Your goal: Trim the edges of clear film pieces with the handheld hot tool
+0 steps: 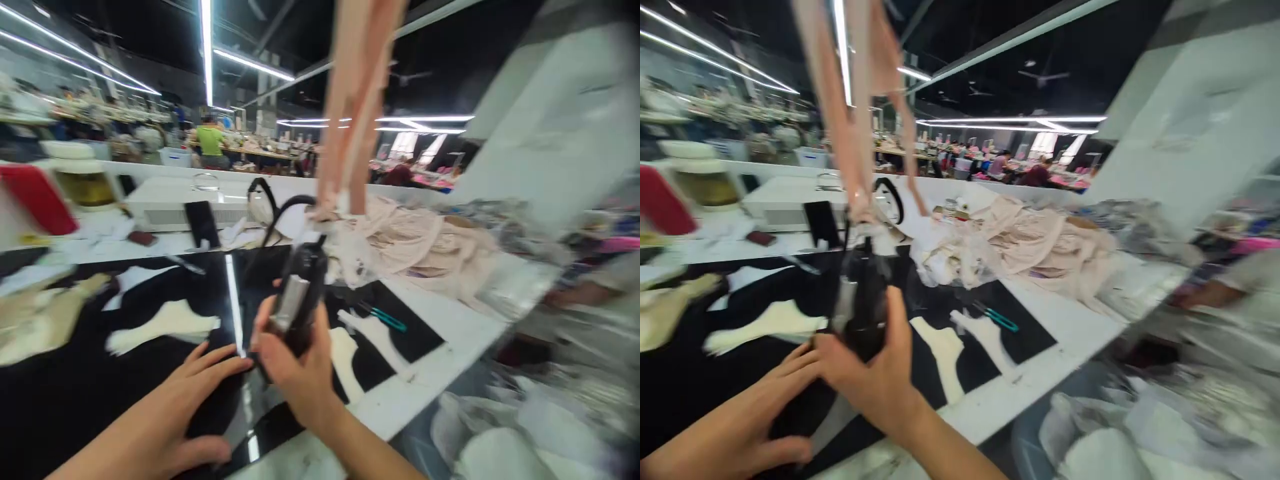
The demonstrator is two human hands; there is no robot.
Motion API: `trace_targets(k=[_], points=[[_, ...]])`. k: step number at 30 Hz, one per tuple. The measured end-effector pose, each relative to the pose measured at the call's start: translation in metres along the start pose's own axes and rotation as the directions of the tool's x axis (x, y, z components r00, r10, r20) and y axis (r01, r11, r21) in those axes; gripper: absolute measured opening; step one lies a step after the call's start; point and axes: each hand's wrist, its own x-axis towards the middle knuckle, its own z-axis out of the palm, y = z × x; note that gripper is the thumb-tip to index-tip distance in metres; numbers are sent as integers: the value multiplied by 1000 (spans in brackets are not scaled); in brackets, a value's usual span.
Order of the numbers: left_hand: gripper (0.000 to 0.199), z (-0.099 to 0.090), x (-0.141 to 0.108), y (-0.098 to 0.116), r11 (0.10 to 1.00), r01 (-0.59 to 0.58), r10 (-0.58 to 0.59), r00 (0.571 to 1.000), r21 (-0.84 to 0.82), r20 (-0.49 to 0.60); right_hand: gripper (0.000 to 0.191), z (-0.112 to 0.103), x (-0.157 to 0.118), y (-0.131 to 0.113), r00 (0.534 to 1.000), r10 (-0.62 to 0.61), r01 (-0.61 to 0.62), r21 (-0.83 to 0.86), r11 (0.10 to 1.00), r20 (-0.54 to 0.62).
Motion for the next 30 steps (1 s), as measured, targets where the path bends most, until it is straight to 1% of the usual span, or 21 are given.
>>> trace_targets(k=[1, 3, 4, 5, 6, 9, 13, 16, 18, 19, 20, 22, 25, 27, 30], points=[[82, -11, 6, 8, 1000, 20, -19, 995, -7, 98, 39, -4, -1, 1, 999, -40, 40, -4, 999, -24], [83, -25, 19, 19, 994, 95, -76, 966, -62, 248, 40, -14, -1, 7, 995, -88, 89, 26, 996, -35], [84, -28, 24, 22, 987, 132, -100, 951, -90, 293, 41, -18, 0, 10, 995, -94, 94, 39, 995, -19], [84, -30, 27, 24, 980, 173, -132, 938, -103, 321, 43, -22, 1, 13, 995, -97, 97, 44, 994, -15], [82, -30, 29, 26, 975, 191, -142, 932, -117, 333, 43, -25, 2, 16, 995, -101, 101, 52, 993, -16], [77, -28, 28, 29, 965, 209, -144, 929, -162, 340, 42, -29, 2, 18, 994, -105, 104, 68, 992, 13], [74, -24, 25, 32, 948, 225, -137, 927, -225, 349, 41, -25, 2, 17, 993, -115, 113, 66, 991, 33], [73, -23, 28, 32, 923, 280, -153, 898, -265, 413, 40, -23, 1, 17, 991, -126, 123, 61, 991, 42], [79, -23, 29, 31, 903, 324, -170, 872, -281, 460, 39, -22, 1, 17, 990, -134, 131, 75, 989, 42], [81, -23, 30, 30, 896, 339, -178, 865, -286, 469, 40, -21, 2, 18, 990, -135, 131, 84, 988, 39], [82, -22, 30, 29, 892, 347, -187, 866, -289, 464, 40, -21, 3, 19, 990, -134, 130, 94, 987, 34], [77, -23, 29, 28, 888, 353, -212, 883, -293, 420, 40, -19, 8, 21, 990, -139, 135, 119, 984, 22], [61, -24, 28, 27, 890, 346, -237, 908, -297, 346, 38, -14, 16, 27, 988, -157, 154, 151, 977, 10], [53, -25, 28, 26, 901, 325, -228, 917, -286, 326, 35, -11, 20, 31, 988, -153, 151, 159, 976, 3], [48, -24, 28, 26, 924, 274, -182, 928, -267, 324, 36, -9, 22, 36, 990, -140, 137, 158, 978, 6]])
